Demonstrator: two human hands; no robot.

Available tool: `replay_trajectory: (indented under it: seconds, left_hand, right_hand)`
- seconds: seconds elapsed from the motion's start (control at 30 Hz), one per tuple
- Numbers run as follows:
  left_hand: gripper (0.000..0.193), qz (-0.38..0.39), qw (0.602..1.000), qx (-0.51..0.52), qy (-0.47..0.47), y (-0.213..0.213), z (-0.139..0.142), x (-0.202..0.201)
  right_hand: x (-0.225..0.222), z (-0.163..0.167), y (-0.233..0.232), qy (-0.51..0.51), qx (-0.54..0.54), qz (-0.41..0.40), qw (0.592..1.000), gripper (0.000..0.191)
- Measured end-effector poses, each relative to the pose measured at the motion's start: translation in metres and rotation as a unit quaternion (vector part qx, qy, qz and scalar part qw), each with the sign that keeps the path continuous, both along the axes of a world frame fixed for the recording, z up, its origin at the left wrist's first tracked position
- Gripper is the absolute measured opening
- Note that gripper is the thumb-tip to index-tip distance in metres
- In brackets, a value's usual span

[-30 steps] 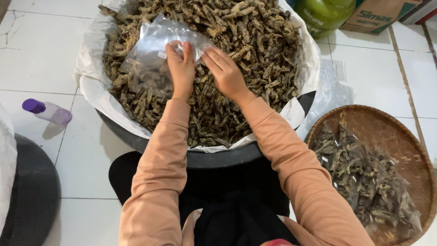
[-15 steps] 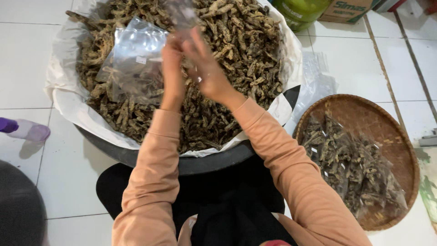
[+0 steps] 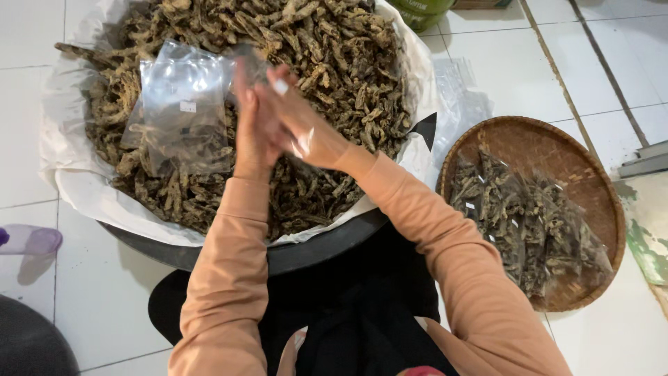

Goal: The person sits on the floor beside a large basin of dried seafood and fills small clear plastic bags with pieces taken from the basin. They press the pieces into each bag, seal it, and place the filled bag on a woven tray beside them, repeating the process.

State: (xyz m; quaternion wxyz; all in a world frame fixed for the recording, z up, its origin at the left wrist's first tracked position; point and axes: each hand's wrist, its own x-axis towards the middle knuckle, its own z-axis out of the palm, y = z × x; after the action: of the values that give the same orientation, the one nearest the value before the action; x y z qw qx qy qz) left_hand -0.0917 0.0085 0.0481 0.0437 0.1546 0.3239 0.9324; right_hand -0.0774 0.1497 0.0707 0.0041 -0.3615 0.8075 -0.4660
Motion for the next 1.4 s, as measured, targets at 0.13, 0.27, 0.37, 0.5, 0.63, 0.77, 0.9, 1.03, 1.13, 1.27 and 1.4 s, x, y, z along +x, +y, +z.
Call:
replay_trajectory:
  seconds: [0.13, 0.27, 0.37, 0.5, 0.63, 0.77, 0.9, 1.03, 1.13, 1.27, 1.4]
  left_hand:
    - [0.119, 0.158, 0.985, 0.033, -0.059, -0.031, -0.006, -0.016]
    - [0.121, 0.191, 0.956, 0.141, -0.175, -0.047, -0.01, -0.022]
    - [0.124, 0.156, 0.945, 0.198, -0.209, -0.028, -0.017, -0.013]
    - [0.126, 0.064, 0.942, 0.205, -0.26, 0.014, -0.026, 0.001]
    - [0.133, 0.038, 0.91, 0.241, -0.336, 0.025, -0.035, 0.008]
    - [0.137, 0.049, 0.913, 0.235, -0.329, 0.019, -0.038, 0.006]
    - [0.137, 0.054, 0.9, 0.273, -0.335, 0.015, -0.039, 0.005]
    - [0.136, 0.062, 0.904, 0.265, -0.329, 0.01, -0.037, 0.004]
    - [0.138, 0.071, 0.899, 0.285, -0.324, 0.006, -0.037, 0.003]
    - [0.137, 0.079, 0.896, 0.286, -0.329, 0.001, -0.041, -0.002]
    - [0.14, 0.084, 0.894, 0.289, -0.33, -0.002, -0.046, -0.008]
  right_hand:
    - [0.022, -0.001, 0.024, 0.204, 0.085, 0.081, 0.972, 0.079]
    - [0.006, 0.01, 0.107, -0.117, 0.016, -0.192, 0.974, 0.054]
    - [-0.013, -0.001, 0.146, -0.041, 0.165, -0.401, 0.9, 0.066]
    - [-0.023, -0.035, 0.149, -0.172, 0.317, -0.428, 0.828, 0.092]
    - [-0.025, -0.056, 0.148, -0.153, 0.423, -0.372, 0.812, 0.134]
    - [-0.032, -0.056, 0.159, -0.145, 0.383, -0.384, 0.827, 0.117]
    - [-0.026, -0.05, 0.159, -0.129, 0.376, -0.388, 0.832, 0.094]
    - [-0.007, -0.033, 0.162, -0.07, 0.318, -0.354, 0.877, 0.056]
    - [0.002, -0.02, 0.165, -0.17, 0.151, -0.409, 0.884, 0.039]
    - [0.005, -0.011, 0.168, -0.186, 0.067, -0.412, 0.89, 0.039]
    - [0.006, 0.003, 0.17, -0.156, -0.037, -0.379, 0.912, 0.037]
